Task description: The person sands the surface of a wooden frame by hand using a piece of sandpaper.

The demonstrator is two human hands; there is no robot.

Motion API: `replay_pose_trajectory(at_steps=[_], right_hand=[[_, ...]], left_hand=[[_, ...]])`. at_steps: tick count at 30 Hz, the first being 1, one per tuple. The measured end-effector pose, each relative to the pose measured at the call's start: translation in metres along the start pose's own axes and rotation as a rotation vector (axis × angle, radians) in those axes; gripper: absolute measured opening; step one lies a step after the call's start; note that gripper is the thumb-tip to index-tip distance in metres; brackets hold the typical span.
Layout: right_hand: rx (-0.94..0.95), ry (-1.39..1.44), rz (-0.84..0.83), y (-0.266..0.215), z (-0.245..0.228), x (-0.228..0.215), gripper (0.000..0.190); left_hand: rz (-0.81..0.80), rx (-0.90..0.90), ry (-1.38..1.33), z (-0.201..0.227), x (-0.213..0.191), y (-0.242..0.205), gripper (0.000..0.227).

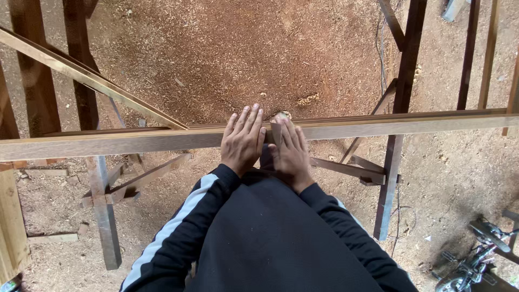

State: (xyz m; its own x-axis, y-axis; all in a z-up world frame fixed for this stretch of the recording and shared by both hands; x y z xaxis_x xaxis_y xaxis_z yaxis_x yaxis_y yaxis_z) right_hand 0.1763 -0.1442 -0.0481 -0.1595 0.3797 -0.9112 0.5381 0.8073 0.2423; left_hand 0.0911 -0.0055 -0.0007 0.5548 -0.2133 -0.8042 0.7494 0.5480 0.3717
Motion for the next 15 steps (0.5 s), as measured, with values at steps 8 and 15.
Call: replay_pose_trajectory(at_steps=[8, 15], right_hand=[[-0.032, -0.02, 0.107, 0.014, -0.005, -0.01, 0.065], [-0.003, 0.013, 0.194, 0.001, 0.017, -0.036, 0.063]], left_hand=[[-0.004, -0.022, -0.013, 0.001, -0.002, -0.002, 0.048], [-0.031, -0.035, 0.001, 0.006, -0.006, 0.002, 0.047]])
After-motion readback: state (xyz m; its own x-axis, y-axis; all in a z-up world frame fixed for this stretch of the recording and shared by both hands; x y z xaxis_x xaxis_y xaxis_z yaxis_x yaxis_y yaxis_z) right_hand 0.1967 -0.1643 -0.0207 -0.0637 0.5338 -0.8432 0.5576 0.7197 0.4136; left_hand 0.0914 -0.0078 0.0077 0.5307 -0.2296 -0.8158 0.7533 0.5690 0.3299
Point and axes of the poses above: each hand's wrist, its own y-axis towards the middle knuckle, its own x-axis out of the palm, z = x × y, the point moved 6 cm from there along y, towards the middle knuckle, and after that the axes turned 14 degrees about z, right-handed, at the moved point
